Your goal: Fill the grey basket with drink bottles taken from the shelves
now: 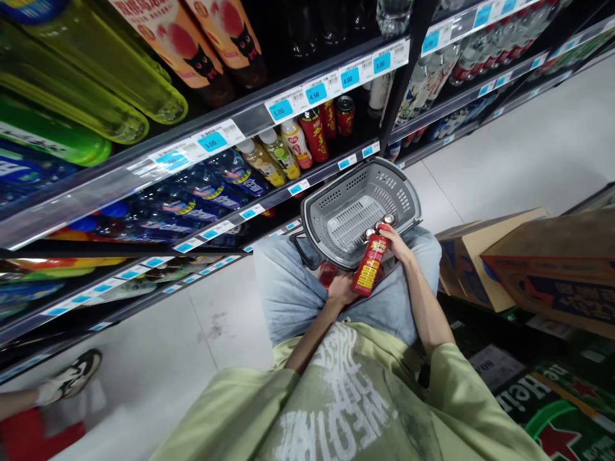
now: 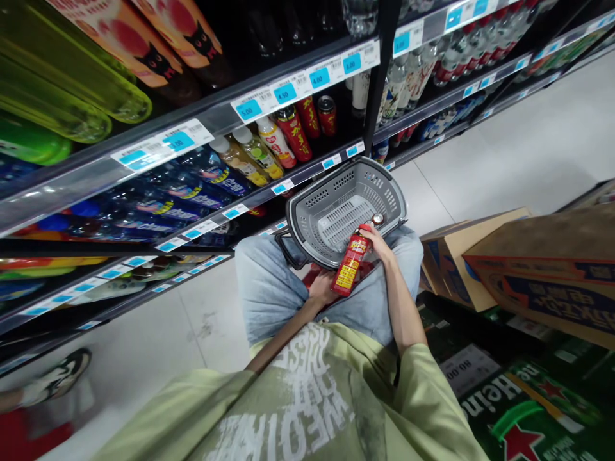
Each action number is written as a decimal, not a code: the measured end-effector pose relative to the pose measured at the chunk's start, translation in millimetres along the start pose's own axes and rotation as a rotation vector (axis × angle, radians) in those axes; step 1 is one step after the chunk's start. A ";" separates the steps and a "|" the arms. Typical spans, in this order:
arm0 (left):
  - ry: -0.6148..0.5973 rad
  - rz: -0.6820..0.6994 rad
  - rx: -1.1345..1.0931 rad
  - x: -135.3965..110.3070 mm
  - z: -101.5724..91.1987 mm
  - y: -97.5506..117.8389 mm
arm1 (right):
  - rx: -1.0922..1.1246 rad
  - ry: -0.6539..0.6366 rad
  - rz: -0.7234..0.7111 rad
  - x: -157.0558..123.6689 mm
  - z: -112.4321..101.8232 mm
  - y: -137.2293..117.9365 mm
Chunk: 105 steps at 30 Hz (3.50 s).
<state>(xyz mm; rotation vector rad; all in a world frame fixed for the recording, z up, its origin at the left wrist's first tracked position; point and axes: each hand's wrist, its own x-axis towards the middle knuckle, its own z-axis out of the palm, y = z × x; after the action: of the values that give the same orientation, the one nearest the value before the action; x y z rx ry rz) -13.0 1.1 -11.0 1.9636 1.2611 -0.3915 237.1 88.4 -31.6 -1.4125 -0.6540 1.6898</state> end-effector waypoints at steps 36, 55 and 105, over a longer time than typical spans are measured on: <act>0.101 0.056 0.004 0.0 4.7 7.8 | -0.238 0.721 -0.214 11.5 -15.7 0.6; 0.139 0.133 -0.091 5.2 13.1 6.2 | -1.033 0.385 -0.281 10.9 2.0 12.8; 0.107 0.235 0.101 3.2 59.8 -17.6 | -1.248 0.518 0.148 213.3 -61.0 19.0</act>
<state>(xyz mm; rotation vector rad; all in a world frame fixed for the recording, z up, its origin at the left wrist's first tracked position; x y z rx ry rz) -18.6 -36.6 -60.4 2.2151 1.0770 -0.2384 283.6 251.0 -176.5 -2.6554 -1.4122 0.8290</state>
